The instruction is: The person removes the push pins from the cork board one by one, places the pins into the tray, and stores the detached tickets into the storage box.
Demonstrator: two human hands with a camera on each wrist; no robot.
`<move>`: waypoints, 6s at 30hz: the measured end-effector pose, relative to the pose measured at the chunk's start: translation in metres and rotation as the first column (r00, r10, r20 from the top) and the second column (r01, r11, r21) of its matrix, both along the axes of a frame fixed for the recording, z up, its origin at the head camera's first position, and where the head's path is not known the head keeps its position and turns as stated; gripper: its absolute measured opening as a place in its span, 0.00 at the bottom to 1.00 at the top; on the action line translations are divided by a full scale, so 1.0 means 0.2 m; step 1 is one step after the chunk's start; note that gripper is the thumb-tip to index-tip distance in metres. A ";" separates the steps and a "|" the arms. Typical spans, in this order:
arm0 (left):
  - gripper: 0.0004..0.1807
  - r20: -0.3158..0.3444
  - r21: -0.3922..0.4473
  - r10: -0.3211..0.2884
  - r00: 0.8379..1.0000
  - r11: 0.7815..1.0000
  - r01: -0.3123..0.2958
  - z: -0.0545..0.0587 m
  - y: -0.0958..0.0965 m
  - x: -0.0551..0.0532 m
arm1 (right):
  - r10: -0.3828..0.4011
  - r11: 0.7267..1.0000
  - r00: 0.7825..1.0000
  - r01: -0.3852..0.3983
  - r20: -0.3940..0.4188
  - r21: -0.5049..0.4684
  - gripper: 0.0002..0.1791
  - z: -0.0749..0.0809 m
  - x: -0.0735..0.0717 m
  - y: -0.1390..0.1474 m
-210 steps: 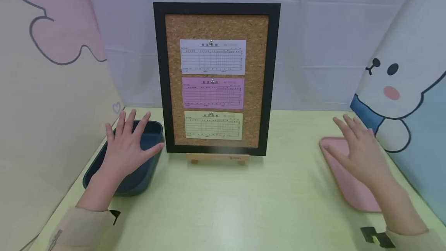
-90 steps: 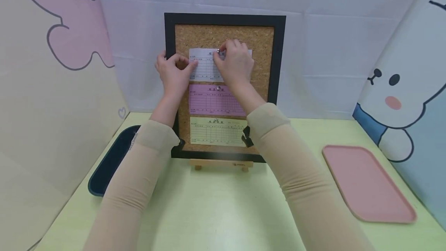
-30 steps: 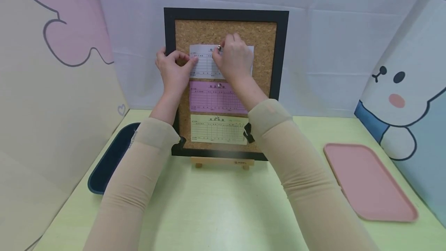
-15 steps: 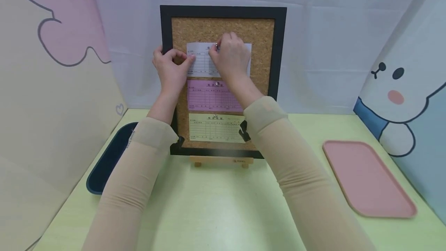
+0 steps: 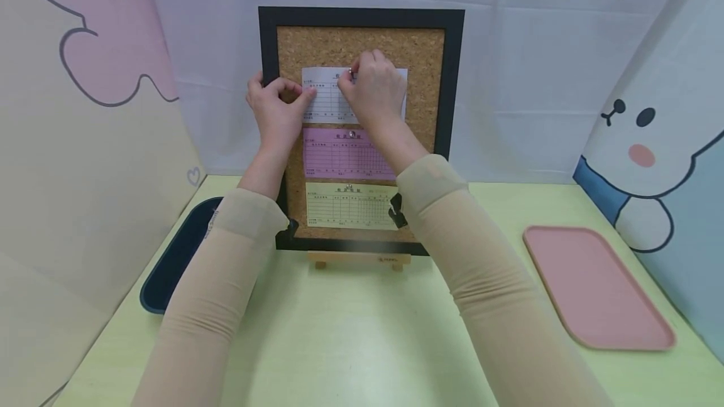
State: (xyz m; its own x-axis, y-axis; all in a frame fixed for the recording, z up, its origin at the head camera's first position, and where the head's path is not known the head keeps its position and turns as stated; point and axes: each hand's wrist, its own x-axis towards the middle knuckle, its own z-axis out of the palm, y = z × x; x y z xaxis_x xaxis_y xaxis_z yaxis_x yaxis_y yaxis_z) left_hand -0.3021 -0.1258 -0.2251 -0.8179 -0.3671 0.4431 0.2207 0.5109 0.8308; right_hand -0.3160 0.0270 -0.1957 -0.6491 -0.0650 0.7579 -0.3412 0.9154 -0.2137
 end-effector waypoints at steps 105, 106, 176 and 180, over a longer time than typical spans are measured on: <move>0.10 -0.089 -0.262 -0.178 0.980 0.953 0.149 0.15 -0.40 0.54 | 0.092 0.996 0.989 -0.092 -0.115 0.006 0.10 0.03 0.82 1.22; 0.10 -0.083 -0.274 -0.178 0.981 0.950 0.149 0.15 -0.41 0.54 | 0.080 0.997 0.991 -0.081 -0.106 0.002 0.11 0.02 0.83 1.23; 0.07 0.502 -0.726 -0.139 0.854 0.469 0.503 -0.28 -1.01 0.30 | -0.129 0.969 0.780 0.230 0.612 -0.089 0.19 -0.75 0.82 1.82; 0.06 0.491 -0.749 -0.150 0.858 0.430 0.504 -0.33 -1.01 0.29 | -0.110 0.976 0.776 0.203 0.622 -0.080 0.16 -0.81 0.80 1.84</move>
State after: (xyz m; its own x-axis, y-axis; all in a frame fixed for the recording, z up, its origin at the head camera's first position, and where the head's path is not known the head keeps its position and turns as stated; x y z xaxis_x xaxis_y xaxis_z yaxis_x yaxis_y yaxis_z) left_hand -0.2433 -0.3270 -0.2905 -0.9305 0.3594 0.0702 0.3649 0.9261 0.0954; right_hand -0.1566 0.3951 -0.3575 -0.9698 0.1505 0.1922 0.0486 0.8907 -0.4519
